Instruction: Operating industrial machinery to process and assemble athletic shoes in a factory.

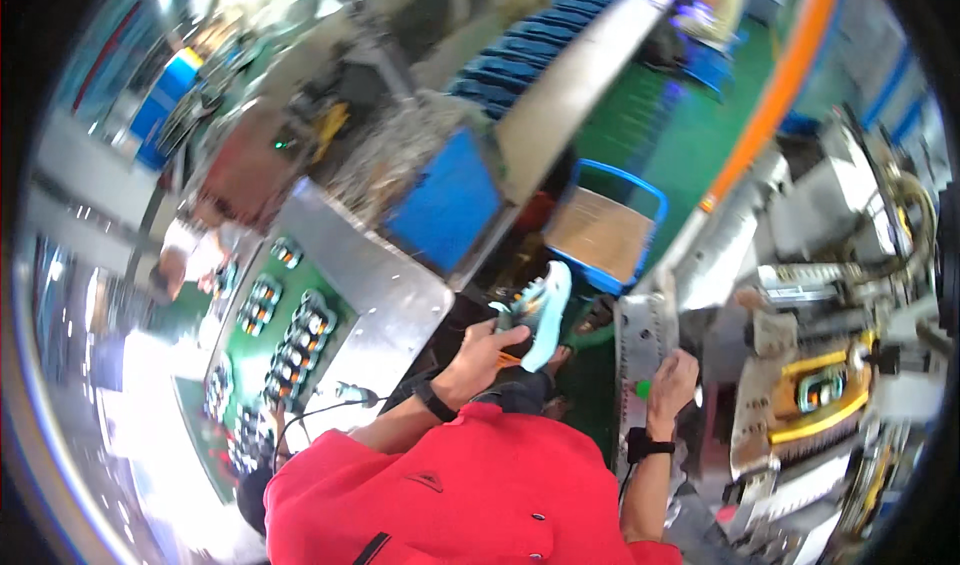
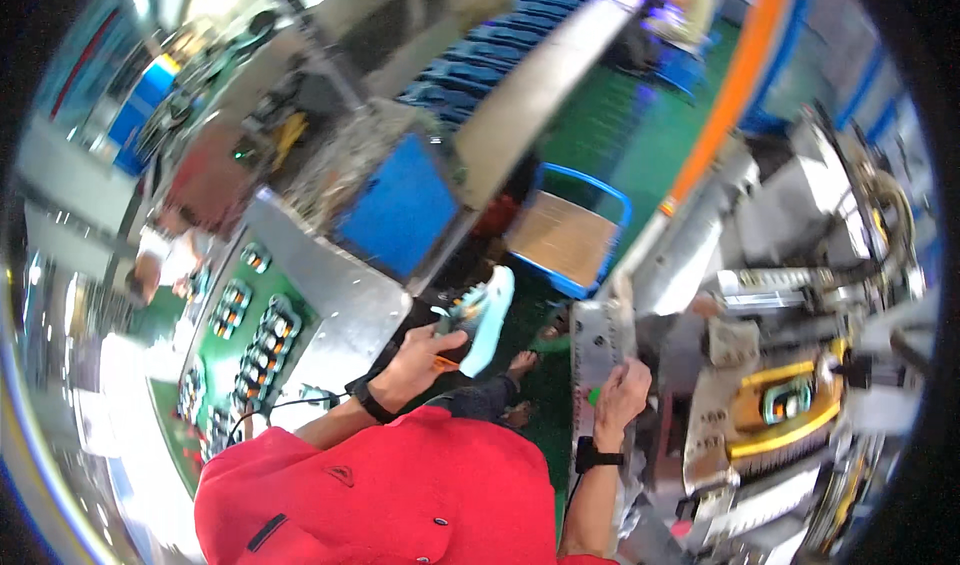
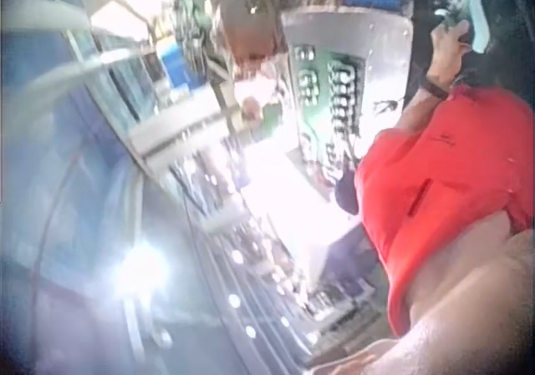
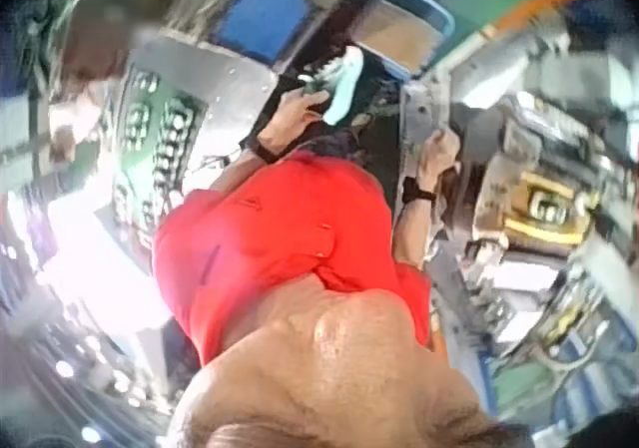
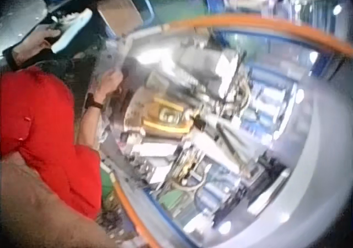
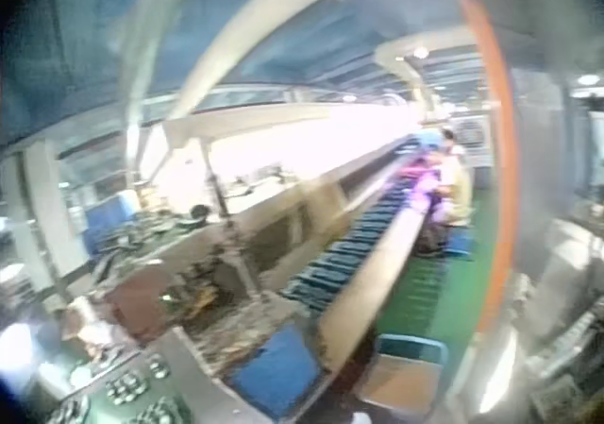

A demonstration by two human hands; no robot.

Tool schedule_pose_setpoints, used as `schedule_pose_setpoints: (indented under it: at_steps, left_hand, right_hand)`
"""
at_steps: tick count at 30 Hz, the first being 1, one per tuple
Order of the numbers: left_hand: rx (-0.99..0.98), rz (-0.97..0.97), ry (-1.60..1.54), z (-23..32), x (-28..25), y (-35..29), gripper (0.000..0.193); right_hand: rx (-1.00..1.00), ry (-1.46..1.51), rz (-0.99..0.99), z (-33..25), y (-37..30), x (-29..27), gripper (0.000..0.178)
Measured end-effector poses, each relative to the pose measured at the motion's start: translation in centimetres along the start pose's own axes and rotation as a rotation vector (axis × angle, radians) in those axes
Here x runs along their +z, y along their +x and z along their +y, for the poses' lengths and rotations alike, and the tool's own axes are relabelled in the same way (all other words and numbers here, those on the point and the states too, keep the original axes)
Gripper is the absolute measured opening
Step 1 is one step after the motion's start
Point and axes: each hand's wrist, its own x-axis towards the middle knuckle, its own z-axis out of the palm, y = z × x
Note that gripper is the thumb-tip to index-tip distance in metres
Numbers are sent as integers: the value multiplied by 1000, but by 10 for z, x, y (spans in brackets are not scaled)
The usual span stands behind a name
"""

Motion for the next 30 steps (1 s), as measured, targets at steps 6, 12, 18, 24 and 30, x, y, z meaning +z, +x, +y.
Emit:
schedule_pose_setpoints:
  at_steps: [6, 12, 18, 24, 30]
  left_hand:
    - [-9, 270, -93, -29, -91, -24, 22]
    - [87, 708, -266, -34, -212, -14, 24]
    - [168, 1053, -268, -19, -368, 25, 26]
    - [130, 1293, 105, -14, -522, 91, 48]
    - [102, 1582, 442, -32, -591, 124, 53]
  right_hand:
    - [-125, -41, -95, 77, -28, 72, 22]
    - [-117, -82, 47, 53, 15, 66, 23]
    - [-476, 320, -36, -203, 168, 60, 19]
    - [-908, 181, -35, -519, 249, 67, 24]
    - [-1263, 43, -205, -748, 375, 199, 41]
